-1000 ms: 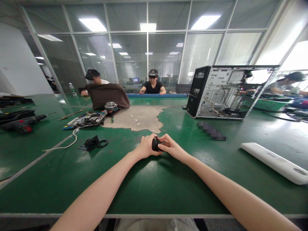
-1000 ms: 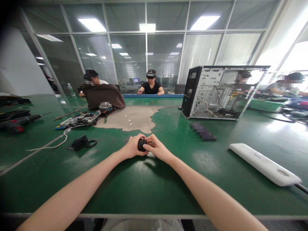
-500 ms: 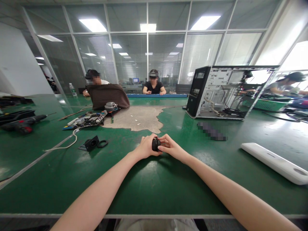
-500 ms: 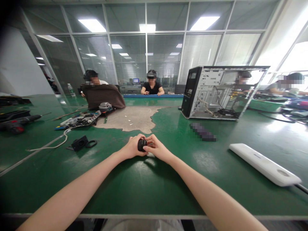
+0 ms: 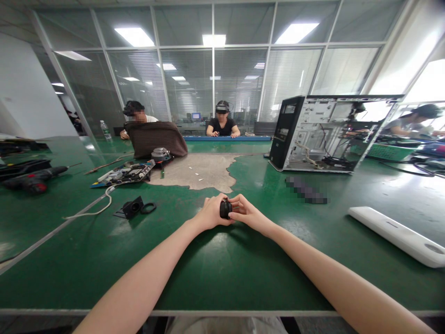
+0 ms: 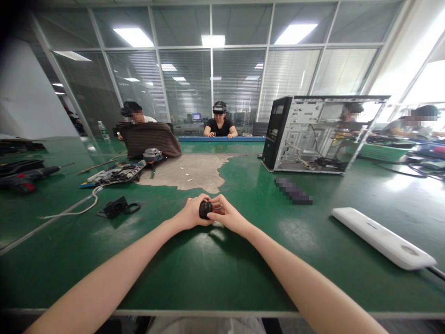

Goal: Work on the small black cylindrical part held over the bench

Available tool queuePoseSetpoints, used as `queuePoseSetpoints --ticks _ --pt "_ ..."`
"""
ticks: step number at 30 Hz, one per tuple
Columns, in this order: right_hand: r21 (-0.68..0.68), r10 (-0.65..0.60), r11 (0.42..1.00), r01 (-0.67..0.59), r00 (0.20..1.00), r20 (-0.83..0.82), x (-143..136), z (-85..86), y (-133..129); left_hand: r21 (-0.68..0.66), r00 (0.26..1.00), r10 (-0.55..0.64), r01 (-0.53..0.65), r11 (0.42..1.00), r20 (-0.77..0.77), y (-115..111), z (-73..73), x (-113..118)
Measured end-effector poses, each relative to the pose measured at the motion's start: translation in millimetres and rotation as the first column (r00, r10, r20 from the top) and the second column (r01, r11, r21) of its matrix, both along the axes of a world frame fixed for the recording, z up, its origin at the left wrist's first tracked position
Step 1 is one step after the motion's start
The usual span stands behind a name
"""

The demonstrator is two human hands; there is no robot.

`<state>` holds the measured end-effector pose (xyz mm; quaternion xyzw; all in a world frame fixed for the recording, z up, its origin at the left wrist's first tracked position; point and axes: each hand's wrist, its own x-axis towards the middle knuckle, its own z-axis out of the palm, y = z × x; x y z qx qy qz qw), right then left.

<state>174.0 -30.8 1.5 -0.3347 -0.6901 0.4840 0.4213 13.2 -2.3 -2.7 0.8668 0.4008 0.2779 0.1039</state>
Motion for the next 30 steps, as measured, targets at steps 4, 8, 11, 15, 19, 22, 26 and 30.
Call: queuePoseSetpoints --ticks 4,8,11,15,19,22,26,30 --pt "0.009 -0.033 0.999 0.033 0.999 -0.010 -1.4 0.1 -0.7 -0.010 1.000 0.010 -0.010 1.000 0.004 -1.1 1.2 0.7" --pt "-0.005 -0.081 0.997 0.081 0.996 0.030 -1.7 -5.6 4.2 -0.016 1.000 0.003 -0.003 1.000 0.003 -2.9 3.6 0.4" --pt "-0.013 -0.103 0.994 0.104 0.993 0.062 -0.7 -6.8 5.3 -0.024 1.000 -0.003 0.003 1.000 -0.002 -3.9 5.3 0.0" --pt "-0.002 -0.014 1.000 0.014 1.000 0.014 0.5 -1.4 1.3 -0.035 1.000 0.008 -0.008 0.999 0.002 -3.7 4.6 0.1" --pt "0.016 -0.035 0.999 0.035 0.999 -0.010 -0.8 2.0 -0.2 -0.030 1.000 0.009 -0.009 1.000 -0.002 -1.9 1.7 0.3" --pt "0.026 -0.086 0.996 0.086 0.996 0.004 -2.6 -1.0 3.1 -0.024 1.000 0.006 -0.006 1.000 -0.002 -1.1 0.5 0.4" --pt "-0.008 -0.123 0.992 0.123 0.991 0.050 -2.4 -6.0 6.7 -0.013 1.000 0.000 0.000 1.000 0.001 -1.6 1.4 0.3" --pt "0.009 -0.056 0.998 0.056 0.998 0.040 -0.1 -4.6 4.8 -0.018 1.000 -0.003 0.003 1.000 -0.004 -2.3 2.9 -0.1"
